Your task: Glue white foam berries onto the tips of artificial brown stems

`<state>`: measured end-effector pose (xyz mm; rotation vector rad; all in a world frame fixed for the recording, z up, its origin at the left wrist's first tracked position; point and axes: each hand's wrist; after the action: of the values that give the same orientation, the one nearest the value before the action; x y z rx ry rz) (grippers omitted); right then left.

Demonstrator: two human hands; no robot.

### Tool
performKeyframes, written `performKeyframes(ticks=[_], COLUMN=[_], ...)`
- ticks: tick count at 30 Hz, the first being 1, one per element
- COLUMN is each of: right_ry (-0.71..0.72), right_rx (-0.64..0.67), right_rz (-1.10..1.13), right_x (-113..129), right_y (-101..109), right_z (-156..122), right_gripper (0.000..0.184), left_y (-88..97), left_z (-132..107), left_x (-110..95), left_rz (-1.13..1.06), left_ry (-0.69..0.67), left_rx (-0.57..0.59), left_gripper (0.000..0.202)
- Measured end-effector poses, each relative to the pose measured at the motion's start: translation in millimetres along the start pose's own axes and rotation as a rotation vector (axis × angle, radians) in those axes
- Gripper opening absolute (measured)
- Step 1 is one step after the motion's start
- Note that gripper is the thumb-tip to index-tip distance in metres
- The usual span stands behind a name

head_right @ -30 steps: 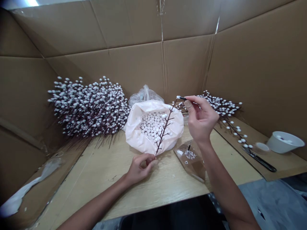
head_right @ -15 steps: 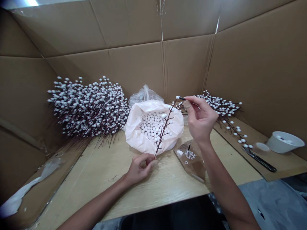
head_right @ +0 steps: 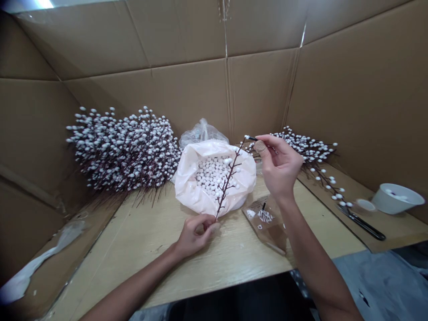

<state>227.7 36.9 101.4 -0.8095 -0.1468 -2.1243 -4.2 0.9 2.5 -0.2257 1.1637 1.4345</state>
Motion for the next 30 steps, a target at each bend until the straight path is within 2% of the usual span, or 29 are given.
performKeyframes(ticks=[13, 22, 26, 30], right_ry=[0.080, 0.047, -0.028, -0.131], right_rx=[-0.032, -0.024, 0.061, 0.238], right_rz=[-0.050, -0.016, 0.020, -0.047], right_x=[1.0, 1.1, 1.5, -8.5], right_y=[-0.4, 1.1, 10.8, 39.2], right_z=[-1.0, 0.3, -6.2, -22.0], right_gripper=[0.009, 0.012, 0.015, 0.017], left_y=[-0.9, -0.9, -0.9, -1.1], left_z=[-0.1, -0.6, -0.5, -0.7], left_x=[0.7, 4.1, 5.5, 6.2], left_rz=[-0.031, -0.051, -0.057, -0.051], left_ry=[0.028, 0.061, 0.075, 0.071], left_rx=[-0.010, -0.018, -0.031, -0.038], left_gripper=[0.013, 0.014, 0.013, 0.014])
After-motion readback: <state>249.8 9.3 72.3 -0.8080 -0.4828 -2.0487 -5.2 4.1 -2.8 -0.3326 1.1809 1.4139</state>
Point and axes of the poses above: each hand's wrist, its own z-axis towards the middle knuckle, its own y-axis out of the back of the hand, x = y × z, and after that the axes turned 6 degrees about -z, right-handed
